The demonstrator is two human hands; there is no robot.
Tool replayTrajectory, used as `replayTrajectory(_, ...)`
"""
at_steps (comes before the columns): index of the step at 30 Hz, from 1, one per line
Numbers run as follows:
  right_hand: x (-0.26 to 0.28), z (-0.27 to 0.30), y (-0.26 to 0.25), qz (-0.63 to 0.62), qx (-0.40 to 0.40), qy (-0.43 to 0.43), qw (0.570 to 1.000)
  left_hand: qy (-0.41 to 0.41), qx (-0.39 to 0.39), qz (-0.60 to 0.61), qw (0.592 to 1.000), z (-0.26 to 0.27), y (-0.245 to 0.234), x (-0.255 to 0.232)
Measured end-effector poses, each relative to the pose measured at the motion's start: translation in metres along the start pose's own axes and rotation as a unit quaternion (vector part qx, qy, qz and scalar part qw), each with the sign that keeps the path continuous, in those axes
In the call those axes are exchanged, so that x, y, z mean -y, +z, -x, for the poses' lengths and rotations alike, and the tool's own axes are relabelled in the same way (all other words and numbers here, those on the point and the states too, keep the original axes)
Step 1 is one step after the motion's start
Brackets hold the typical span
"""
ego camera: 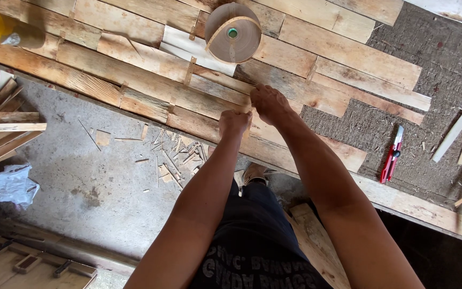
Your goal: Sorting and organizing thin wood strips and veneers on a workbench in a workshop.
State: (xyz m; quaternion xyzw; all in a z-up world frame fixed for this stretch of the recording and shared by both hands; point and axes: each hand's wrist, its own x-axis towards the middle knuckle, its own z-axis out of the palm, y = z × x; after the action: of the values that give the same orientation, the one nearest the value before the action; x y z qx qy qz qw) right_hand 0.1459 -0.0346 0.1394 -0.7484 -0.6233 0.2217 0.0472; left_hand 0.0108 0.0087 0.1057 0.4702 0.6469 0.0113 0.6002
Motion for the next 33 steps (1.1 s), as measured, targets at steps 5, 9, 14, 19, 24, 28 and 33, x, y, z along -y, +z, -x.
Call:
replayTrajectory(5,-0.005,-0.007,0.014,0.016,0.033,0.035,0.999,-0.018,-0.046,-0.136,0.989,0.002,0.0,-0.006)
replayTrajectory(9,-0.003,-0.007,0.011,0.022,0.034,0.04,0.998,-0.022,-0.082,-0.164,0.983,-0.012,0.008,-0.001)
replayTrajectory(14,0.001,-0.01,0.008,0.008,0.043,0.052,0.998,-0.018,-0.08,-0.179,0.98,-0.024,0.014,0.002)
replayTrajectory(19,0.003,-0.012,0.007,0.01,0.046,0.063,0.997,-0.018,-0.103,-0.182,0.978,-0.039,0.023,0.014)
replayTrajectory(24,-0.005,-0.015,0.02,0.017,0.011,0.041,0.999,-0.013,-0.107,-0.195,0.975,-0.032,0.018,0.009)
replayTrajectory(28,-0.003,-0.016,0.019,0.011,0.026,0.061,0.998,-0.026,-0.08,-0.205,0.975,-0.031,0.015,0.005)
replayTrajectory(33,0.001,-0.018,0.015,0.006,0.054,0.079,0.995,-0.02,-0.073,-0.239,0.968,-0.03,0.015,0.005)
